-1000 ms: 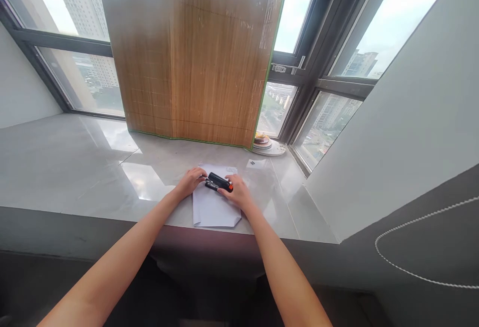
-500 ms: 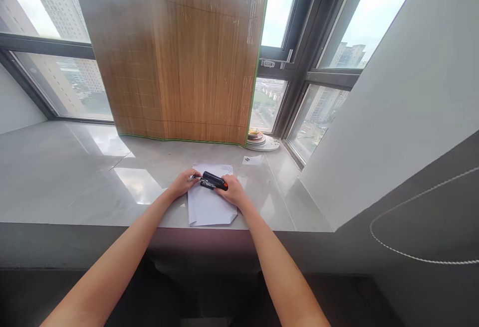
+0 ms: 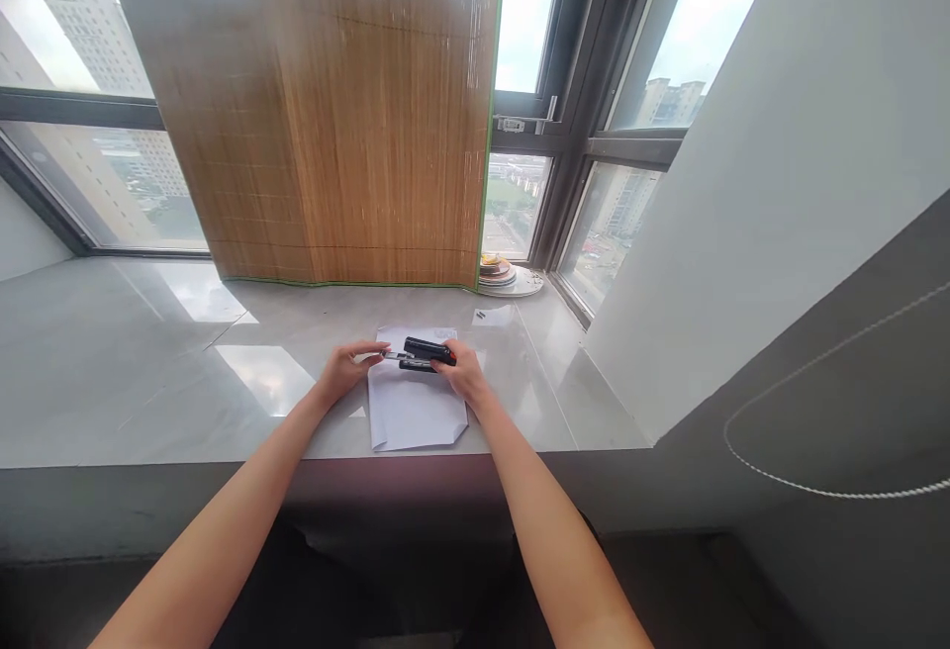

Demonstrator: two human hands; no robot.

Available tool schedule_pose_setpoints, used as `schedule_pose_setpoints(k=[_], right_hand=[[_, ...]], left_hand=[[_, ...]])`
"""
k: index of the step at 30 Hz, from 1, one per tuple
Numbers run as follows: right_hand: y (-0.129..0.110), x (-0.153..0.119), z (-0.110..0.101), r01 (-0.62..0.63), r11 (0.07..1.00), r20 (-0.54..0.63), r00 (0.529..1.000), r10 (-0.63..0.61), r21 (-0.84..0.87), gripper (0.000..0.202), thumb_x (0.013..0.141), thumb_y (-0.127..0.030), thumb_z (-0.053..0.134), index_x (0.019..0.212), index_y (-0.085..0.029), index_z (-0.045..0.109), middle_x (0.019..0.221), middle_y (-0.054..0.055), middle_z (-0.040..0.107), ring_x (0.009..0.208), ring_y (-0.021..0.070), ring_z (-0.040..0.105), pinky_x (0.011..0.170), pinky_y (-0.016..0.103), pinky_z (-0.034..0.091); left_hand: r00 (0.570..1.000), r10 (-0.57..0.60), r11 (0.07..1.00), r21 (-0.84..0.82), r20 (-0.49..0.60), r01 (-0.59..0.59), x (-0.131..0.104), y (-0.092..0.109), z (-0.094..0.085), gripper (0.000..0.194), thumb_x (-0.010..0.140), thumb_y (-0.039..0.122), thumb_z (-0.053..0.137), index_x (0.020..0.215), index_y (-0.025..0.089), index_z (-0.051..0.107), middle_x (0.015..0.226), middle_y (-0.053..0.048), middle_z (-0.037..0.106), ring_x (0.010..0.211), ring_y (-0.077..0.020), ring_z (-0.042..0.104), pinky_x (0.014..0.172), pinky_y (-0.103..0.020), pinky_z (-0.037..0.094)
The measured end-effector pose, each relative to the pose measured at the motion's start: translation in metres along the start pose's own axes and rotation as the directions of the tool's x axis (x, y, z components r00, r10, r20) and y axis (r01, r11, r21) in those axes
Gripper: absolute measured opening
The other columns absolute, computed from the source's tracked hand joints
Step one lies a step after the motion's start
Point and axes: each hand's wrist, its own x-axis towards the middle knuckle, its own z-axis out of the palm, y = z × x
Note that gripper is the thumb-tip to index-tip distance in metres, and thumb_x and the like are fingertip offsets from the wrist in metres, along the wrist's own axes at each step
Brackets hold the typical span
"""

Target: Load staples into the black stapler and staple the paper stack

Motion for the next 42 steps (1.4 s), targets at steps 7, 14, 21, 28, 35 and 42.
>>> schedule_pose_setpoints(k=[7,14,21,28,35,42], right_hand=[[-0.010,-0.007,-0.002,0.182,0.982,0.260,0.947,-0.187,0.046,0.023,0.085,-0.042,0.073,0.096,-0.023,0.065,0.094,0.002,0.063,0.089,0.0219,0.056,0.083,0.032,0.045],[-0.013,-0.009,0.002,0.311,0.948,0.431,0.848,-0.308,0.065,0.022,0.091,-0.041,0.071,0.101,-0.023,0.064,0.098,0.003,0.062,0.094,0.0229,0.055,0.088,0.034,0.045],[-0.012,-0.009,0.004,0.259,0.966,0.346,0.906,-0.243,0.001,0.021,0.086,-0.032,0.075,0.104,-0.022,0.067,0.097,0.002,0.066,0.092,0.0213,0.058,0.087,0.034,0.047],[-0.009,-0.011,0.009,0.297,0.954,0.309,0.912,-0.270,-0.042,0.044,0.081,-0.030,0.087,0.120,-0.024,0.068,0.113,0.005,0.070,0.103,0.0234,0.063,0.092,0.036,0.050],[-0.008,-0.015,0.014,0.478,0.863,0.372,0.841,-0.393,-0.167,0.051,0.092,-0.025,0.080,0.139,-0.027,0.062,0.122,0.008,0.072,0.111,0.0280,0.063,0.103,0.044,0.049],[-0.006,-0.013,0.012,0.486,0.851,0.412,0.830,-0.377,-0.199,0.054,0.095,-0.031,0.078,0.146,-0.029,0.061,0.122,0.009,0.073,0.110,0.0295,0.063,0.103,0.046,0.049]], left_hand=[[0.986,0.110,0.991,-0.085,0.123,-0.100,-0.005,0.014,-0.004,0.054,0.071,0.059,0.094,0.111,0.024,0.084,0.105,-0.012,0.083,0.105,-0.0317,0.076,0.102,-0.050,0.057],[0.948,0.179,0.983,-0.005,0.263,-0.184,-0.004,0.017,-0.001,0.058,0.064,0.060,0.097,0.107,0.025,0.082,0.104,-0.009,0.081,0.103,-0.0287,0.073,0.100,-0.043,0.054],[0.966,0.164,0.984,0.031,0.200,-0.174,-0.002,0.013,-0.001,0.049,0.068,0.057,0.096,0.098,0.023,0.080,0.097,-0.007,0.079,0.098,-0.0260,0.069,0.093,-0.039,0.053],[0.981,0.129,0.992,-0.024,0.147,-0.127,0.000,0.014,-0.007,0.051,0.075,0.061,0.088,0.107,0.024,0.079,0.102,-0.008,0.078,0.092,-0.0232,0.066,0.085,-0.037,0.052],[0.996,0.020,0.988,0.153,-0.083,-0.007,0.007,-0.006,0.000,0.025,0.093,0.046,0.069,0.104,0.024,0.074,0.096,-0.004,0.076,0.089,-0.0213,0.068,0.088,-0.037,0.052],[1.000,0.000,0.927,0.375,0.009,-0.003,0.054,-0.029,0.031,0.024,0.090,0.025,0.065,0.112,0.025,0.076,0.126,-0.010,0.074,0.124,-0.0312,0.063,0.115,-0.048,0.044]])
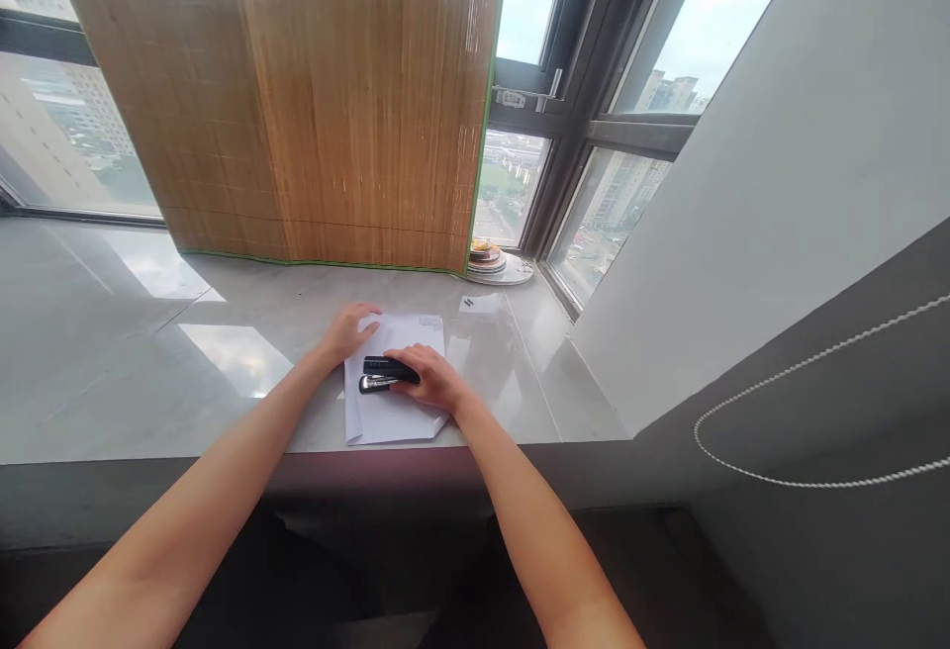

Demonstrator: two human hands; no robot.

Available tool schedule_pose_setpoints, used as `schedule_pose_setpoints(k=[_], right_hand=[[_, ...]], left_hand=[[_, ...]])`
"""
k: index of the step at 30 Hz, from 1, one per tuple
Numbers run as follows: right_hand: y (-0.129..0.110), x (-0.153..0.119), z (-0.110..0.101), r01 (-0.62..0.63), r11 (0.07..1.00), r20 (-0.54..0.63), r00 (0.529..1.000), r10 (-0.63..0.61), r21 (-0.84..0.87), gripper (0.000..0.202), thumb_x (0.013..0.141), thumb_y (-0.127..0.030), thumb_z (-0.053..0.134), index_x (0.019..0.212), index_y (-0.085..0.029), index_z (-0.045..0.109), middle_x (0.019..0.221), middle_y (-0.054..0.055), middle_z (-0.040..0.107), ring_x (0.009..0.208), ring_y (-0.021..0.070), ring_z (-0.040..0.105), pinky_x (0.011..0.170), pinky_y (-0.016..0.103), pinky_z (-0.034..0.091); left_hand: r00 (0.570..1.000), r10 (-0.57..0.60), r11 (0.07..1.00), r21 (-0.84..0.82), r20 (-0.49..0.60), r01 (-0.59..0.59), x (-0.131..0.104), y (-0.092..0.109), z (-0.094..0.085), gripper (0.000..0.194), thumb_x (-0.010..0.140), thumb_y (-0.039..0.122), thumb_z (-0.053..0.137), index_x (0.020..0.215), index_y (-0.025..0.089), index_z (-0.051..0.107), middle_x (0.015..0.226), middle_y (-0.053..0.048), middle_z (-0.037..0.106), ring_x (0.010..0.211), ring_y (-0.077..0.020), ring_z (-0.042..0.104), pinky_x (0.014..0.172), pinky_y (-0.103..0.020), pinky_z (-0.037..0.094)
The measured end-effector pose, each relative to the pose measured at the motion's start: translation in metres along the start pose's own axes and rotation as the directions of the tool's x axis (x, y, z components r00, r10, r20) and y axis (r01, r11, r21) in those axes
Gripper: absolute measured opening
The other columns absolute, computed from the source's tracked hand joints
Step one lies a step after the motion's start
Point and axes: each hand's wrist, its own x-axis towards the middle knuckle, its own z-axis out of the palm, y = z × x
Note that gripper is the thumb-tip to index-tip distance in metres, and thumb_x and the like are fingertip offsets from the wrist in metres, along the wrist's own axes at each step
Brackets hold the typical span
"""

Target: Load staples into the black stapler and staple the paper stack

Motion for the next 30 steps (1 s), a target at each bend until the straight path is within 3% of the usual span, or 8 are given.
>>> schedule_pose_setpoints(k=[3,6,10,12,17,22,26,30], right_hand=[[0.000,-0.002,-0.003,-0.040,0.999,-0.046,0.998,0.040,0.012,0.043,0.095,-0.029,0.076,0.137,-0.030,0.067,0.118,0.008,0.074,0.108,0.0287,0.065,0.104,0.045,0.048],[0.006,-0.005,-0.010,-0.139,0.990,-0.284,0.949,0.135,0.007,0.035,0.096,-0.026,0.070,0.131,-0.029,0.069,0.122,0.008,0.073,0.113,0.0296,0.065,0.106,0.046,0.047],[0.025,-0.010,-0.031,-0.366,0.930,-0.649,0.702,0.294,0.026,0.039,0.095,-0.022,0.057,0.133,-0.026,0.065,0.125,0.011,0.070,0.118,0.0322,0.062,0.106,0.049,0.048],[0.036,-0.016,-0.045,-0.436,0.900,-0.692,0.644,0.325,0.017,0.041,0.093,-0.019,0.054,0.132,-0.023,0.065,0.123,0.013,0.069,0.116,0.0325,0.061,0.105,0.050,0.049],[0.061,-0.037,-0.070,-0.538,0.829,-0.581,0.727,0.366,-0.152,0.042,0.086,-0.015,0.055,0.124,-0.025,0.069,0.120,0.012,0.070,0.115,0.0340,0.059,0.106,0.053,0.046],[0.075,-0.037,-0.079,-0.493,0.866,-0.443,0.797,0.411,-0.083,0.034,0.083,-0.022,0.063,0.116,-0.023,0.069,0.116,0.010,0.072,0.110,0.0304,0.064,0.101,0.047,0.049],[0.079,-0.015,-0.096,-0.406,0.907,-0.167,0.907,0.386,-0.113,0.028,0.087,-0.039,0.073,0.110,-0.024,0.072,0.103,0.006,0.075,0.095,0.0261,0.067,0.090,0.039,0.050],[0.084,0.007,-0.113,-0.304,0.941,0.070,0.946,0.316,-0.146,0.022,0.089,-0.044,0.072,0.096,-0.023,0.075,0.083,0.002,0.072,0.078,0.0209,0.062,0.076,0.033,0.047]], left_hand=[[0.998,-0.065,0.996,0.067,0.022,0.064,0.008,-0.001,0.012,0.030,0.092,0.027,0.067,0.121,0.027,0.074,0.136,-0.010,0.072,0.129,-0.0335,0.060,0.118,-0.052,0.039],[0.997,-0.061,0.995,0.084,0.048,0.057,0.004,-0.003,0.014,0.033,0.093,0.024,0.064,0.124,0.028,0.073,0.131,-0.010,0.072,0.125,-0.0319,0.061,0.117,-0.050,0.040],[0.999,0.011,0.997,-0.082,0.041,-0.008,-0.002,0.000,0.005,0.032,0.094,0.014,0.049,0.116,0.025,0.071,0.120,-0.009,0.070,0.114,-0.0259,0.064,0.106,-0.041,0.049],[1.000,0.003,0.986,-0.170,0.006,-0.002,-0.003,0.003,0.002,0.033,0.096,0.014,0.043,0.112,0.024,0.069,0.116,-0.009,0.067,0.109,-0.0235,0.065,0.100,-0.038,0.051],[0.997,-0.056,0.963,-0.268,-0.054,0.040,0.000,0.004,-0.001,0.029,0.093,0.015,0.042,0.105,0.023,0.068,0.111,-0.007,0.066,0.104,-0.0218,0.063,0.096,-0.035,0.051],[0.989,-0.145,0.928,-0.351,-0.024,0.127,0.003,0.000,-0.005,0.028,0.091,0.018,0.045,0.108,0.022,0.068,0.108,-0.006,0.065,0.087,-0.0179,0.062,0.088,-0.033,0.052],[0.989,-0.146,0.915,-0.384,-0.029,0.124,0.002,0.001,-0.007,0.024,0.090,0.020,0.048,0.104,0.021,0.068,0.109,-0.006,0.066,0.090,-0.0176,0.063,0.088,-0.031,0.053],[0.983,-0.180,0.908,-0.381,0.025,0.175,0.000,0.001,-0.008,0.025,0.093,0.021,0.046,0.108,0.022,0.067,0.113,-0.006,0.066,0.089,-0.0177,0.063,0.085,-0.031,0.054]])
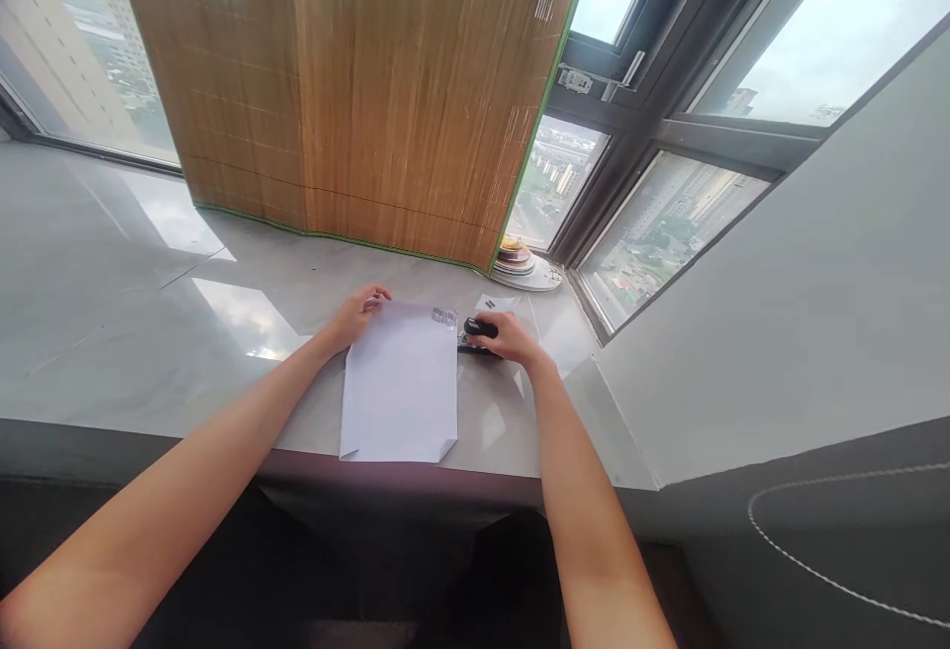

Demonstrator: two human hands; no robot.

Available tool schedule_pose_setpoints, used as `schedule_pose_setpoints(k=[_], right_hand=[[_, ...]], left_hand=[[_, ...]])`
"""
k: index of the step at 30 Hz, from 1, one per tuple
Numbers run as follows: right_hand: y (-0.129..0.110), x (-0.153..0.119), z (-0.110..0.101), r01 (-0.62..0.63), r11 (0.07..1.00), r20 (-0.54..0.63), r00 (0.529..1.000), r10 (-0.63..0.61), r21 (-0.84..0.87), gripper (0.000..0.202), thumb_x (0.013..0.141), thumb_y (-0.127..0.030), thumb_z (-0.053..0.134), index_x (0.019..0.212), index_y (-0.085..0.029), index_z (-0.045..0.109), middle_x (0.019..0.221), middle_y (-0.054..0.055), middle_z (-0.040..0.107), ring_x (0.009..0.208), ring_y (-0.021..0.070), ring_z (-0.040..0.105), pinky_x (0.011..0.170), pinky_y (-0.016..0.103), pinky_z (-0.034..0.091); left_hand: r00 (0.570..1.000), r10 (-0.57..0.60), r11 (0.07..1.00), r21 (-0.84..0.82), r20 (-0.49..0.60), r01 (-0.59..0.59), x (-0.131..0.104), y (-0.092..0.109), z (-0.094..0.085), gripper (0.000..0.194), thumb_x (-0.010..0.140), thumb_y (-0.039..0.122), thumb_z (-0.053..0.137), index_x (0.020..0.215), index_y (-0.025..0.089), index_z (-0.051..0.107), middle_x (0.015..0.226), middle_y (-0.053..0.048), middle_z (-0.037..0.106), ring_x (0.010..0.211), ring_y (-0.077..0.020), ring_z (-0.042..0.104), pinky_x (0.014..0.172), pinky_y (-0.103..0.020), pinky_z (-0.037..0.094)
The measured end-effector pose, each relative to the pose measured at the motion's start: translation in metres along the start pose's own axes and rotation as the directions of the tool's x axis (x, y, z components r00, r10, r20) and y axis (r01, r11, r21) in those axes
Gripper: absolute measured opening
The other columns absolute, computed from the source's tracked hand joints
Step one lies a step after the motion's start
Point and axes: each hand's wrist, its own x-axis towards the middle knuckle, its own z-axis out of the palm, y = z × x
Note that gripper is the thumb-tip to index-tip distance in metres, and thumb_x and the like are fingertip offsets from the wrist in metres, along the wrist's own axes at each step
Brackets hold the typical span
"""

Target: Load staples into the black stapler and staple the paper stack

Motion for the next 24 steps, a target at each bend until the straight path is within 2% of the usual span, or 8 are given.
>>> schedule_pose_setpoints(k=[3,7,8,10,12,14,18,24], right_hand=[[0.003,0.005,0.000,0.055,0.998,-0.025,0.998,-0.055,0.015,0.022,0.090,-0.040,0.072,0.103,-0.022,0.075,0.088,0.003,0.074,0.079,0.0205,0.064,0.077,0.032,0.048],[0.005,0.002,0.010,0.089,0.996,-0.095,0.991,-0.089,-0.006,0.021,0.091,-0.033,0.070,0.109,-0.024,0.075,0.096,0.005,0.077,0.085,0.0235,0.069,0.082,0.035,0.050],[0.006,0.002,0.013,0.091,0.996,-0.114,0.989,-0.092,-0.010,0.021,0.092,-0.032,0.070,0.111,-0.024,0.075,0.097,0.005,0.078,0.086,0.0242,0.070,0.083,0.036,0.051],[0.006,0.002,0.016,0.093,0.996,-0.147,0.985,-0.093,-0.007,0.023,0.092,-0.031,0.069,0.114,-0.025,0.074,0.100,0.006,0.079,0.088,0.0251,0.071,0.084,0.037,0.052],[0.007,0.004,0.019,0.101,0.995,-0.152,0.983,-0.100,0.003,0.024,0.093,-0.030,0.069,0.115,-0.025,0.074,0.102,0.006,0.079,0.089,0.0252,0.072,0.084,0.037,0.052],[0.008,0.007,0.020,0.101,0.995,-0.164,0.982,-0.098,0.005,0.025,0.093,-0.029,0.069,0.117,-0.025,0.073,0.103,0.005,0.079,0.091,0.0252,0.072,0.086,0.037,0.052],[0.007,0.009,0.020,0.091,0.995,-0.155,0.983,-0.097,-0.045,0.025,0.095,-0.028,0.068,0.120,-0.026,0.072,0.109,0.005,0.080,0.097,0.0258,0.074,0.094,0.040,0.049],[0.000,0.012,0.020,0.104,0.993,-0.144,0.983,-0.110,-0.050,0.025,0.104,-0.034,0.059,0.123,-0.026,0.073,0.111,0.005,0.081,0.102,0.0257,0.075,0.100,0.042,0.044]], left_hand=[[0.999,0.035,0.995,0.095,0.019,-0.036,-0.003,0.005,0.001,0.026,0.094,0.019,0.049,0.112,0.023,0.067,0.118,-0.007,0.068,0.108,-0.0223,0.064,0.097,-0.037,0.053],[0.982,0.174,0.912,0.387,-0.067,-0.135,-0.011,0.030,0.009,0.026,0.095,0.020,0.057,0.118,0.022,0.071,0.135,-0.014,0.063,0.130,-0.0310,0.057,0.115,-0.053,0.044],[0.979,0.202,0.889,0.426,-0.031,-0.170,-0.013,0.039,0.014,0.026,0.098,0.022,0.056,0.119,0.022,0.072,0.137,-0.014,0.062,0.129,-0.0310,0.058,0.115,-0.053,0.044],[0.960,0.238,0.848,0.451,0.145,-0.279,-0.015,0.054,0.026,0.029,0.104,0.030,0.055,0.124,0.022,0.073,0.140,-0.015,0.062,0.131,-0.0309,0.059,0.115,-0.051,0.046],[0.907,0.246,0.787,0.476,0.342,-0.393,-0.016,0.065,0.040,0.038,0.103,0.041,0.060,0.137,0.024,0.071,0.150,-0.016,0.057,0.142,-0.0358,0.053,0.120,-0.055,0.042],[0.852,0.221,0.737,0.491,0.475,-0.465,-0.015,0.068,0.053,0.049,0.103,0.048,0.062,0.147,0.028,0.066,0.160,-0.017,0.050,0.151,-0.0404,0.044,0.124,-0.060,0.036],[0.787,0.210,0.714,0.459,0.580,-0.529,-0.015,0.059,0.067,0.051,0.109,0.044,0.049,0.158,0.034,0.056,0.170,-0.015,0.042,0.157,-0.0392,0.039,0.127,-0.062,0.030],[0.703,0.277,0.727,0.335,0.655,-0.599,-0.012,0.047,0.067,0.054,0.110,0.040,0.045,0.164,0.042,0.044,0.179,-0.008,0.028,0.163,-0.0356,0.029,0.130,-0.067,0.016]])
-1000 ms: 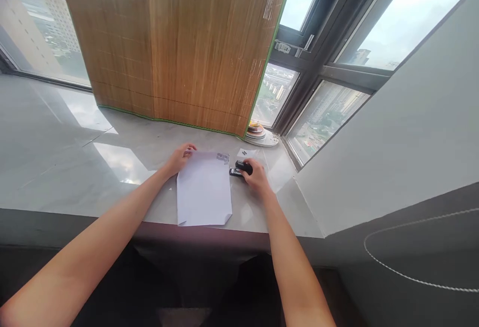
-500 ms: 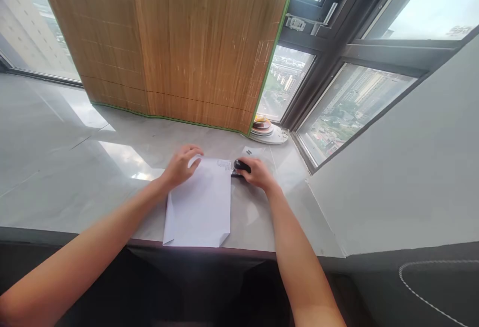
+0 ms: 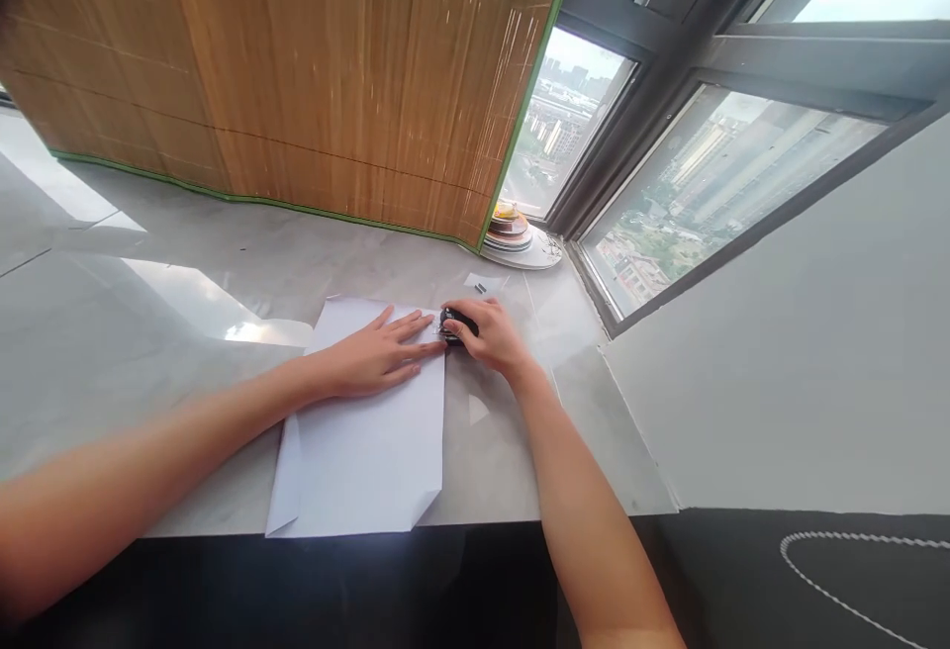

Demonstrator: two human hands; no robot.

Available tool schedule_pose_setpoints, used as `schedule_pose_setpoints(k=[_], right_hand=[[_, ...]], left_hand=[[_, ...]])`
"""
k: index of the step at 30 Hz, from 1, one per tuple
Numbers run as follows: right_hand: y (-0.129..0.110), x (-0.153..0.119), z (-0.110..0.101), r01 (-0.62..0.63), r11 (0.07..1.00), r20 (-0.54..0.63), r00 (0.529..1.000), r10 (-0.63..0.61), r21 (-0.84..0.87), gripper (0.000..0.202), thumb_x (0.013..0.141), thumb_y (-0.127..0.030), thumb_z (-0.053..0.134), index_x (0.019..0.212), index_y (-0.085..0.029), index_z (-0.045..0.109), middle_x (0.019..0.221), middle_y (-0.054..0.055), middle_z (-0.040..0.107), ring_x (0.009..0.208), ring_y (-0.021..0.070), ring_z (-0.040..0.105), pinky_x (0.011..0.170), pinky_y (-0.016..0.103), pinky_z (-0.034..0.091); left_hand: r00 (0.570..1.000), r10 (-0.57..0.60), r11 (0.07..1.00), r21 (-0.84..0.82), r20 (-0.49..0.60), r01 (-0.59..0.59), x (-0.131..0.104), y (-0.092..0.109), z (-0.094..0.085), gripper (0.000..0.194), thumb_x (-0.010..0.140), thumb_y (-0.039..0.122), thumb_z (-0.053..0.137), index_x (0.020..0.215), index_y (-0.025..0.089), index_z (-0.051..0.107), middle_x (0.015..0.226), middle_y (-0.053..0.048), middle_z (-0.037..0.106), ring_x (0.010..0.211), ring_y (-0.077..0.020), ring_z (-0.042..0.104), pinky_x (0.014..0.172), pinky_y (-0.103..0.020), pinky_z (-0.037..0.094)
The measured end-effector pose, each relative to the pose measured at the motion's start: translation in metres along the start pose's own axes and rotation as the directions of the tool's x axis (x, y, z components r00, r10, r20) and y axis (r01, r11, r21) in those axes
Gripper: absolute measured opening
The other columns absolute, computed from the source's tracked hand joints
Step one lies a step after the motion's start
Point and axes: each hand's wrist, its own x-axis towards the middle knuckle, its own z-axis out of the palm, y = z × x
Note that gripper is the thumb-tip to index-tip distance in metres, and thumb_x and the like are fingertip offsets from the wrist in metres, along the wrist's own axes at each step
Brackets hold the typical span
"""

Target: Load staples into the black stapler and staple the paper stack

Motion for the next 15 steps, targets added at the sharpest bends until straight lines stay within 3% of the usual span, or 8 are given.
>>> schedule_pose_setpoints(k=[8,15], right_hand=[[-0.011,0.000,0.004,-0.074,0.996,-0.016,0.997,0.075,0.046,0.033,0.109,-0.035,0.052,0.133,-0.028,0.072,0.107,0.005,0.078,0.102,0.0255,0.072,0.091,0.040,0.049],[-0.023,0.002,0.007,-0.086,0.995,-0.011,0.996,0.085,-0.049,0.032,0.108,-0.032,0.053,0.131,-0.027,0.075,0.100,0.005,0.077,0.096,0.0256,0.070,0.088,0.039,0.045]], left_hand=[[1.000,0.006,0.999,-0.047,0.029,-0.005,0.003,0.002,0.001,0.055,0.110,0.040,0.045,0.165,0.039,0.044,0.180,-0.009,0.021,0.165,-0.0370,0.023,0.130,-0.069,0.012],[1.000,-0.004,0.998,-0.062,-0.019,0.003,0.004,0.002,0.008,0.052,0.110,0.042,0.046,0.162,0.039,0.049,0.181,-0.007,0.022,0.165,-0.0367,0.024,0.131,-0.068,0.010]])
